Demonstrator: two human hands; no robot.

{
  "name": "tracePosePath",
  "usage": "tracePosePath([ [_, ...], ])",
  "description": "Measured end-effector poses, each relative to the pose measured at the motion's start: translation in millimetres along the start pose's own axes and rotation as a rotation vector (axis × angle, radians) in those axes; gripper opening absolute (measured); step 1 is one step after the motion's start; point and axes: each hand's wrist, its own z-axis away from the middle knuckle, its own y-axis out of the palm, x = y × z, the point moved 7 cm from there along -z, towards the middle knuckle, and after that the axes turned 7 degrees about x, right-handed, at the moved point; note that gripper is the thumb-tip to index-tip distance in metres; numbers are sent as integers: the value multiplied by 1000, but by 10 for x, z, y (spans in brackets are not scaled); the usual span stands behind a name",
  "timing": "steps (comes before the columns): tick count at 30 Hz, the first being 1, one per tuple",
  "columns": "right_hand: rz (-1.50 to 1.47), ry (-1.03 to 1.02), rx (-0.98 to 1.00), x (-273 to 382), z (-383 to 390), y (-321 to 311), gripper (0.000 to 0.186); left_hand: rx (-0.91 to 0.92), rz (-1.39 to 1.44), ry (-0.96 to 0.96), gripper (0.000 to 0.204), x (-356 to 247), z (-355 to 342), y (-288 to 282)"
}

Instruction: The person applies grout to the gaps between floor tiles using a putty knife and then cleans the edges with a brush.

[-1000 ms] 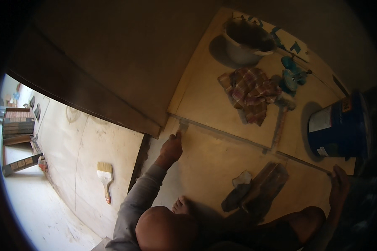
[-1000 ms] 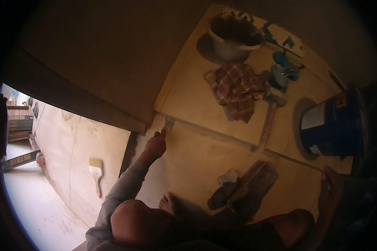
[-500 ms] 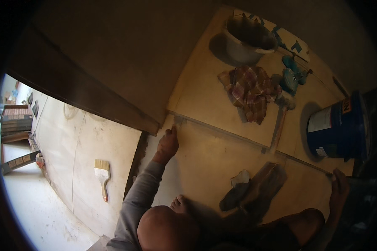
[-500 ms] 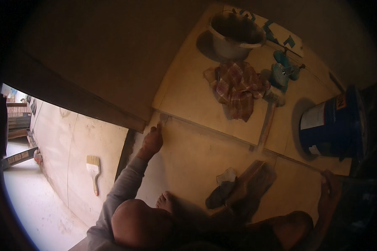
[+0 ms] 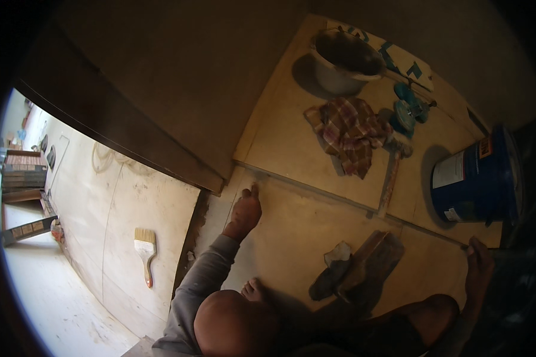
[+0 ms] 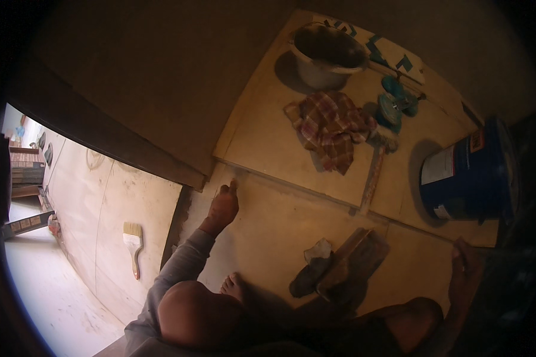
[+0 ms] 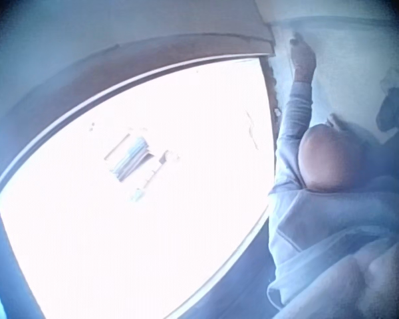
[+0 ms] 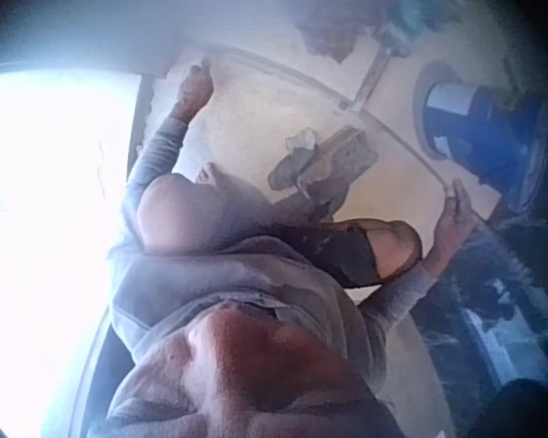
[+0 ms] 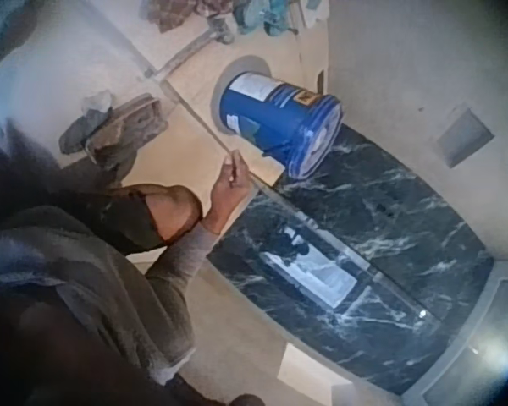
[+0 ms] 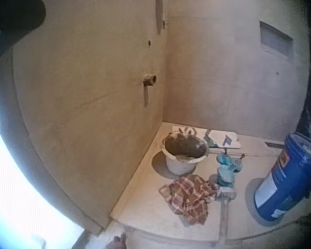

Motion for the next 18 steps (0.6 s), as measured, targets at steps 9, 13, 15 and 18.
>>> tracePosePath([
  [9, 41, -50, 12, -57, -11, 14, 28, 116, -111, -39, 52, -125, -42, 96],
  [13, 35, 9, 12, 55, 12, 40, 28, 195, -89, -17, 49, -117, 54, 11],
  [15, 77, -12, 13, 86, 28, 17, 29, 223, -95, 21, 48, -131, 115, -54],
  [18, 90, -55, -43, 68, 59, -43, 26, 99, -106, -39, 48, -40, 154, -190],
])
